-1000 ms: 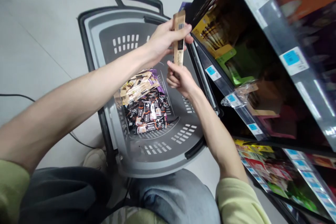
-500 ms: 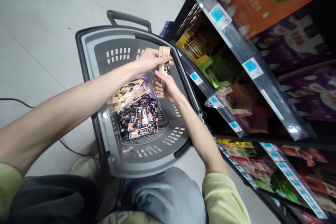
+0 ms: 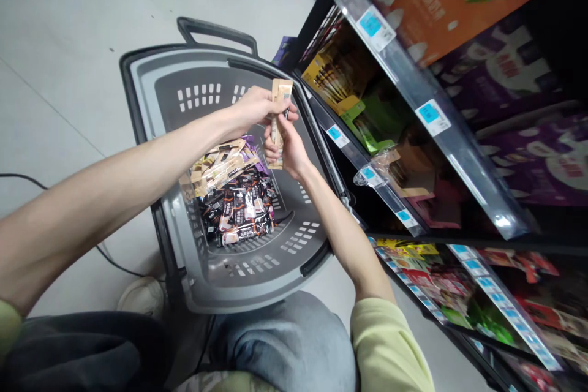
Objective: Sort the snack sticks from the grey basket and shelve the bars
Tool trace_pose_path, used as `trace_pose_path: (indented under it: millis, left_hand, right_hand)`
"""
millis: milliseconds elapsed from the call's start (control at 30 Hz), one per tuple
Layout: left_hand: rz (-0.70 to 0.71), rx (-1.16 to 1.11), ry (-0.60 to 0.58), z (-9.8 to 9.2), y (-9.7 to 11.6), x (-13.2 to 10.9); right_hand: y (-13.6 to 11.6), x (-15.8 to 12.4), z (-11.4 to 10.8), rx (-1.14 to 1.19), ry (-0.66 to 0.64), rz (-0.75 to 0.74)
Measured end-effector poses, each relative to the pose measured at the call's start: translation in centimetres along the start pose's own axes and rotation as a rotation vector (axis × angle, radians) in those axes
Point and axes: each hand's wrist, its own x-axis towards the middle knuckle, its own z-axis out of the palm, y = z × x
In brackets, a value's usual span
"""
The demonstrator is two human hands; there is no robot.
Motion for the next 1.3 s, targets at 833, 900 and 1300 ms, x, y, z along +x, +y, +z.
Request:
trace_pose_path:
  millis: [833,900,1300]
  left_hand:
    - [-0.187,0.364,-0.251,-1.1,-1.1,-0.3]
    - [-0.201,0.421,-0.271,-1.1,-1.0,-0.5]
    - [-0.148,0.55,-0.203,-1.4,-1.7,0.2]
  right_hand:
    - [-0.2,1.3,-1.9,-0.083,0.492,-0.422]
    - [-0.4,1.2,-1.9,-0.093,0.512,-0.426]
    - [-1.2,0.6,-2.7,-0.141,0.595,-0.52]
